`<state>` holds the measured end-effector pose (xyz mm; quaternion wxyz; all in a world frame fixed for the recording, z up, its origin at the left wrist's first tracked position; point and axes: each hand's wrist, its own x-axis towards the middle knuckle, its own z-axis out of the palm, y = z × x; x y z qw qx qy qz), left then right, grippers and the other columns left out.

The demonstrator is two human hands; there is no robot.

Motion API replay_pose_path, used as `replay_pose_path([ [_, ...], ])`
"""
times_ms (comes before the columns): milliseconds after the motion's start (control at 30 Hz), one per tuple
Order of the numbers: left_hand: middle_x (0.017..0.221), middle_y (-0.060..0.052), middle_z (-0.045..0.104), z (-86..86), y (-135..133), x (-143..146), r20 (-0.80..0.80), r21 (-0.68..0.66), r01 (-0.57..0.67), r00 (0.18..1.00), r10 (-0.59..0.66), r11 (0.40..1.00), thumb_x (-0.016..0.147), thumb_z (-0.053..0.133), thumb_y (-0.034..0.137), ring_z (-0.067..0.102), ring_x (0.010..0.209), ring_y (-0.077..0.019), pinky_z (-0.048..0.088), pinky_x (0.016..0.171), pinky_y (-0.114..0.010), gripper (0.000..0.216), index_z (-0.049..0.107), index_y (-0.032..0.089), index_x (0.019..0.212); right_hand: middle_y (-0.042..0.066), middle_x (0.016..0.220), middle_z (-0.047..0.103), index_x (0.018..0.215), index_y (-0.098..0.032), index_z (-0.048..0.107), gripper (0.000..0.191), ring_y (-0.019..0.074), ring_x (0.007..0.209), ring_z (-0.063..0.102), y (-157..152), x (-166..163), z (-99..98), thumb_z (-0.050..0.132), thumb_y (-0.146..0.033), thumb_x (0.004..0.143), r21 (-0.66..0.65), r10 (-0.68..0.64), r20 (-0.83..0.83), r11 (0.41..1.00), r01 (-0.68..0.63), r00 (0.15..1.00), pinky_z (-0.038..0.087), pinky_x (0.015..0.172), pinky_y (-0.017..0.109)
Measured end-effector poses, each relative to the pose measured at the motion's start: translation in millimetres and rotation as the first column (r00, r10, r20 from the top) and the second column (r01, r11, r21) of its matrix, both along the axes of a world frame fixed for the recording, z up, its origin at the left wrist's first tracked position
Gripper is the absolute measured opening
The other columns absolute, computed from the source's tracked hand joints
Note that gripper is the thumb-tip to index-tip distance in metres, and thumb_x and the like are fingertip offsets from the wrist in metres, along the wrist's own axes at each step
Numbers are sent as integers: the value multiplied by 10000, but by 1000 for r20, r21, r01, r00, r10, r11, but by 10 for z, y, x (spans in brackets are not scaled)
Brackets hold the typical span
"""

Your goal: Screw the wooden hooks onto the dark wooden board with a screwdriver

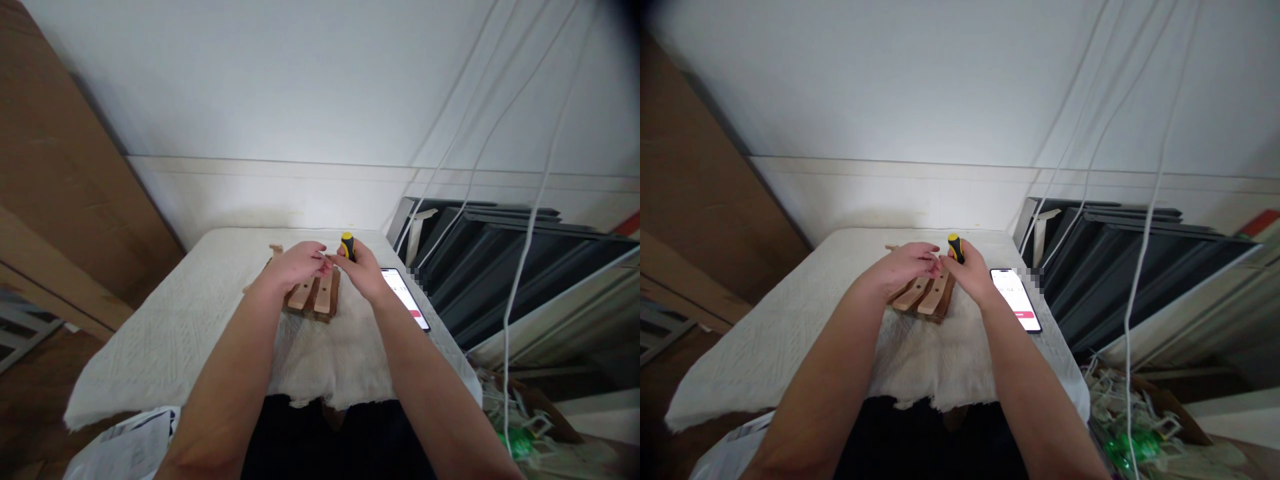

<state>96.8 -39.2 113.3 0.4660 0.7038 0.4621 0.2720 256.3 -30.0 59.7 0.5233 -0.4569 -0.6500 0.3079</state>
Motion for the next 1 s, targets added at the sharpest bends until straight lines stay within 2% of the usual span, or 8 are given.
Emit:
replay_pose_path([
  [100, 1112, -135, 706, -20, 51, -24, -33, 27, -82, 996, 83, 996, 790, 517, 91, 685, 923, -182, 521, 769, -267, 580, 437, 116, 1364, -41, 712, 506, 742, -222, 472, 184, 143, 671, 476, -68, -27, 34, 633, -309, 726, 34, 120, 55, 992, -122, 991, 379, 647, 279],
  [167, 1106, -129, 715, -24, 81, -41, -96, 79, -115, 988, 122, 990, 779, 549, 106, 689, 940, -196, 520, 774, -266, 592, 460, 110, 1364, -35, 727, 526, 757, -222, 487, 162, 151, 684, 492, -88, -43, 42, 629, -298, 733, 50, 128, 112, 990, -134, 985, 382, 645, 280],
  [433, 1066, -122, 726, -82, 167, -53, -47, 186, -169, 982, 180, 968, 789, 611, 217, 677, 964, -195, 505, 813, -268, 432, 614, 96, 1204, -17, 681, 556, 744, -225, 496, 170, 158, 627, 505, -76, -73, 48, 615, -346, 758, 141, -127, 306, 986, 87, 944, 352, 593, 276],
  [567, 955, -87, 743, -69, 188, -56, -54, 242, -70, 995, 86, 968, 789, 596, 226, 672, 858, -164, 495, 765, -248, 237, 709, 107, 960, -3, 668, 575, 718, -214, 526, 171, 167, 635, 523, -74, -69, 52, 601, -361, 762, 121, -174, 343, 983, 140, 923, 345, 596, 279],
  [700, 709, -45, 699, 0, 151, -62, -329, 382, 14, 937, 122, 924, 796, 585, 274, 598, 671, -145, 428, 621, -243, 213, 739, 128, 792, -13, 646, 586, 676, -206, 569, 125, 171, 653, 533, -77, -63, 56, 595, -316, 731, 11, -61, 342, 998, 61, 938, 342, 593, 274],
  [800, 631, -27, 660, 15, 125, -78, -409, 382, 62, 906, 108, 922, 802, 570, 307, 554, 610, -141, 382, 570, -249, 247, 753, 141, 785, -23, 636, 576, 667, -207, 568, 103, 169, 656, 522, -63, -44, 57, 574, -295, 718, -27, -32, 322, 999, 43, 946, 337, 590, 273],
  [900, 646, -19, 671, -31, 139, -88, -439, 347, 100, 896, 67, 933, 777, 598, 305, 556, 607, -137, 369, 565, -245, 215, 758, 160, 768, -28, 624, 536, 657, -218, 513, 111, 165, 632, 488, -31, -12, 57, 555, -301, 716, -4, -153, 269, 987, 160, 951, 327, 581, 283],
  [1000, 650, -16, 682, -103, 174, -76, -492, 270, 235, 867, -76, 934, 755, 630, 282, 552, 580, -125, 362, 558, -240, 171, 762, 173, 758, -31, 633, 505, 670, -229, 470, 79, 167, 635, 469, 2, 20, 54, 531, -263, 708, 33, -276, 179, 961, 275, 944, 326, 591, 294],
])
